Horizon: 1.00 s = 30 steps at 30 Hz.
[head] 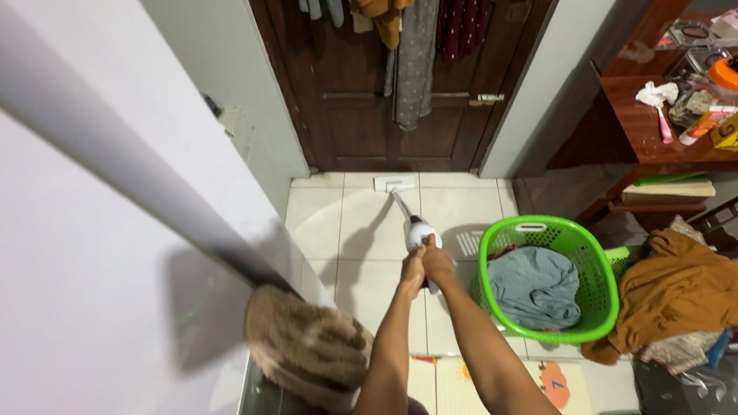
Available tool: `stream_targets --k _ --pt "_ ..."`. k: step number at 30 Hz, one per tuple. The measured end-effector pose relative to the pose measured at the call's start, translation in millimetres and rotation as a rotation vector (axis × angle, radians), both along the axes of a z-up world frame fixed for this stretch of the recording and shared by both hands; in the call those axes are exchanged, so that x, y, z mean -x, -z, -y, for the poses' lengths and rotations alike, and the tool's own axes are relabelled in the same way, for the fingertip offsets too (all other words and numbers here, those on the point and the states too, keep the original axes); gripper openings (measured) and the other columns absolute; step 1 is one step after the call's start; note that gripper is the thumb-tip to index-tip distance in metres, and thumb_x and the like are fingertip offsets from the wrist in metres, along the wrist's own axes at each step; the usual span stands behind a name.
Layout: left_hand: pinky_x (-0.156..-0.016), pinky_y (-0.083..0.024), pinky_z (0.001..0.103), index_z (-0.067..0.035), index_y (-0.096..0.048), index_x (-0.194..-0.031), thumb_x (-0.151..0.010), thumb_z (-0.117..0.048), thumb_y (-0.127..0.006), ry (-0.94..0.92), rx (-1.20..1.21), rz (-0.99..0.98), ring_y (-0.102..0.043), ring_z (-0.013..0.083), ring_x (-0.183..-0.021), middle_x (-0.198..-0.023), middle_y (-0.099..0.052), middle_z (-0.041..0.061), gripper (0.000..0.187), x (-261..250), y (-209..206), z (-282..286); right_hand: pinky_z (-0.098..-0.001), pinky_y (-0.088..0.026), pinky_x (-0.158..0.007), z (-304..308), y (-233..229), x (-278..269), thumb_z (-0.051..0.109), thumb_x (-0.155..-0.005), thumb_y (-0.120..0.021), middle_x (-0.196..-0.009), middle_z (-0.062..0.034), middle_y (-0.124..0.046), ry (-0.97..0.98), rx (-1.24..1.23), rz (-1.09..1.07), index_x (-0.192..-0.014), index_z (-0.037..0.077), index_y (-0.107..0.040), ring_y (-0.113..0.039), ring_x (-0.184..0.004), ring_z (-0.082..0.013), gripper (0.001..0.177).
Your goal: Assembling and disassembling a handheld vacuum cleaner.
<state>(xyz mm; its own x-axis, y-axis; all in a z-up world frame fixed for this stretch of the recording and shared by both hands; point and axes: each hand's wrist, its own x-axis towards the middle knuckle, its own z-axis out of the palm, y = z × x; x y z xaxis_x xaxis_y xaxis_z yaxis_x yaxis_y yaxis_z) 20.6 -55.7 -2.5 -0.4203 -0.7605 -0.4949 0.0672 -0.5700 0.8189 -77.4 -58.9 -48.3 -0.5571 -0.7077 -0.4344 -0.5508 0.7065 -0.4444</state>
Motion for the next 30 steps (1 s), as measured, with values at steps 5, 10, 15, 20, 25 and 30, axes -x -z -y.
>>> stream_targets --k 5,10,15,20,25,30 --pt "-0.062 -0.062 0.048 0.001 -0.062 -0.133 -0.098 -0.045 -0.056 -0.037 -0.122 -0.012 -0.072 0.0337 -0.085 -0.113 -0.070 0.022 0.058 -13 0 -26 -0.0555 -0.051 -0.102 -26 -27 -20 0.044 -0.104 -0.043 -0.134 -0.0299 -0.061 -0.019 -0.069 -0.051 -0.158 0.026 -0.030 -0.061 -0.125 -0.0476 0.058" --pt "-0.056 -0.062 0.049 0.006 -0.060 -0.130 -0.101 -0.046 -0.053 0.010 -0.107 -0.008 -0.073 0.0349 -0.078 -0.108 -0.070 0.024 0.059 -28 1 -69 -0.0563 -0.050 -0.102 -85 -57 -41 0.044 -0.102 -0.045 -0.138 -0.0257 -0.059 -0.011 -0.069 -0.053 -0.155 0.029 -0.032 -0.059 -0.127 -0.0464 0.056" --pt "-0.058 -0.064 0.050 0.003 -0.052 -0.134 -0.103 -0.046 -0.043 0.149 -0.155 0.005 -0.073 0.0365 -0.080 -0.108 -0.068 0.023 0.059 -36 5 -142 -0.0550 -0.053 -0.099 -159 -54 -47 0.043 -0.103 -0.046 -0.135 -0.0262 -0.063 -0.027 -0.115 -0.064 -0.156 0.029 -0.032 -0.063 -0.125 -0.0454 0.057" --pt "-0.062 -0.063 0.050 0.000 -0.050 -0.139 -0.104 -0.046 -0.034 0.254 -0.197 -0.005 -0.072 0.0345 -0.083 -0.113 -0.068 0.022 0.060 -42 20 -207 -0.0532 -0.052 -0.101 -242 -58 -58 0.043 -0.101 -0.047 -0.133 -0.0268 -0.064 -0.067 -0.130 -0.062 -0.161 0.028 -0.024 -0.063 -0.123 -0.0462 0.066" --pt "-0.070 -0.063 0.051 -0.003 -0.044 -0.142 -0.105 -0.044 -0.029 0.399 -0.205 -0.022 -0.073 0.0318 -0.087 -0.115 -0.067 0.020 0.057 -46 23 -245 -0.0530 -0.050 -0.102 -291 -62 -58 0.044 -0.100 -0.046 -0.130 -0.0302 -0.063 -0.050 -0.099 -0.020 -0.162 0.022 -0.019 -0.062 -0.121 -0.0473 0.071" --pt "-0.056 -0.055 0.045 0.000 -0.050 -0.132 -0.106 -0.050 -0.030 0.467 -0.211 -0.026 -0.063 0.0292 -0.067 -0.093 -0.064 0.017 0.059 -46 5 -256 -0.0524 -0.054 -0.099 -300 -69 -51 0.032 -0.090 -0.061 -0.124 -0.0324 -0.065 -0.153 -0.103 -0.079 -0.161 0.012 -0.018 -0.065 -0.116 -0.0488 0.085"
